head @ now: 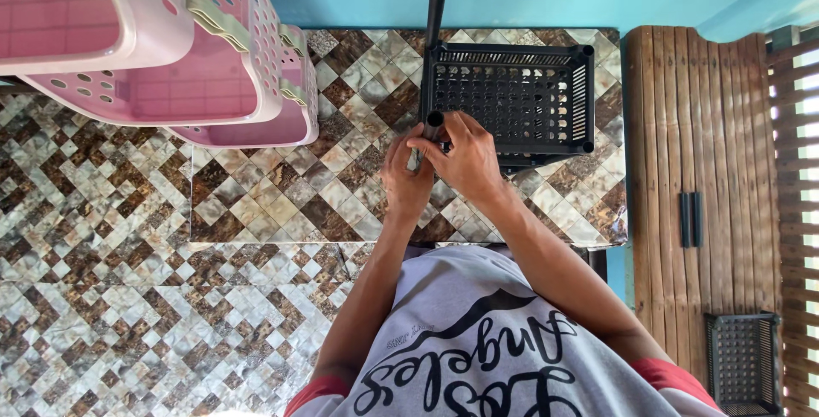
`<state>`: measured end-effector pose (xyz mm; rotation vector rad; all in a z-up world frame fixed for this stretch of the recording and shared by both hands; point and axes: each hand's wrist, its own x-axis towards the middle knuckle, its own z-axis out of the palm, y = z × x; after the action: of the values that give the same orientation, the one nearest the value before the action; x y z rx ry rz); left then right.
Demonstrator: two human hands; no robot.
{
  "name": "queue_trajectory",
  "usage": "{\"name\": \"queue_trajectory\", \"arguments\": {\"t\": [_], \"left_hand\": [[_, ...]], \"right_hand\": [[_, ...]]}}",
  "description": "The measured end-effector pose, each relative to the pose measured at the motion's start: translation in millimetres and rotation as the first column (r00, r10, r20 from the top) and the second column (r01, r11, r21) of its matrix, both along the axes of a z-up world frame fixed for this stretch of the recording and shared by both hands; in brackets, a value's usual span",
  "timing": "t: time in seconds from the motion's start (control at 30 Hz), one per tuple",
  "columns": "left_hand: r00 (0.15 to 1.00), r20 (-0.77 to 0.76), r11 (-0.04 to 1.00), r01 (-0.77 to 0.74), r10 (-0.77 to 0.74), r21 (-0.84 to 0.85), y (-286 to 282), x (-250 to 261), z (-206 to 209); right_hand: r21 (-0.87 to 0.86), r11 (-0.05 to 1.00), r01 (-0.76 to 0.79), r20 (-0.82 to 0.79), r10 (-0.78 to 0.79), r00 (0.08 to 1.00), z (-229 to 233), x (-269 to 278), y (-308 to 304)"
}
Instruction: The person repeatedly picks up black plastic crates and cylindrical rods, inserts the rods into the crate corners to form legs, and places the assembled units on a wooden bench. The person handles multiple crates and rods, assembling them one at a time.
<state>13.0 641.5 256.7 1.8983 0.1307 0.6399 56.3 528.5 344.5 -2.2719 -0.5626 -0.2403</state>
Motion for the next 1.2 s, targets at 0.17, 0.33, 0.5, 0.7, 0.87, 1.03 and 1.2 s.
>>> {"name": "queue_trajectory", "arguments": {"t": [0.17,0.33,0.5,0.7,0.87,1.03,1.2], "left_hand": [[0.999,-0.027,0.999,-0.034,0.035,0.029,-3,-1,-4],[0.996,-0.093,1.000,-0.007,0.007,0.002,-1,-1,-5],[0.997,-0.080,0.999,-0.008,0.011,0.046,-2,1,-14],[0.999,-0.045,0.999,-0.001,0.003,0.043,-1,2,-21],[0.998,-0.048,0.996,0.048,-0.045,0.069,0,-1,2],[0.993,0.119,0.949,-0.018,-0.021,0.315,-6,-16,48],[0.980,0.110,0.970,0.145,-0.168,0.196,-39,-29,78]], "right_hand": [[0.075,0.996,-0.048,-0.050,0.052,0.997,-3,1,-1],[0.084,0.980,-0.180,-0.118,0.189,0.975,11,8,-6],[0.080,0.965,-0.251,-0.134,0.259,0.956,25,15,-7],[0.117,0.955,-0.273,-0.172,0.290,0.941,33,13,-9],[0.190,0.944,-0.271,-0.186,0.305,0.934,40,8,-17],[0.301,0.940,-0.159,-0.236,0.235,0.943,54,-3,-39],[0.402,0.911,-0.090,-0.278,0.214,0.937,64,-20,-76]]}}
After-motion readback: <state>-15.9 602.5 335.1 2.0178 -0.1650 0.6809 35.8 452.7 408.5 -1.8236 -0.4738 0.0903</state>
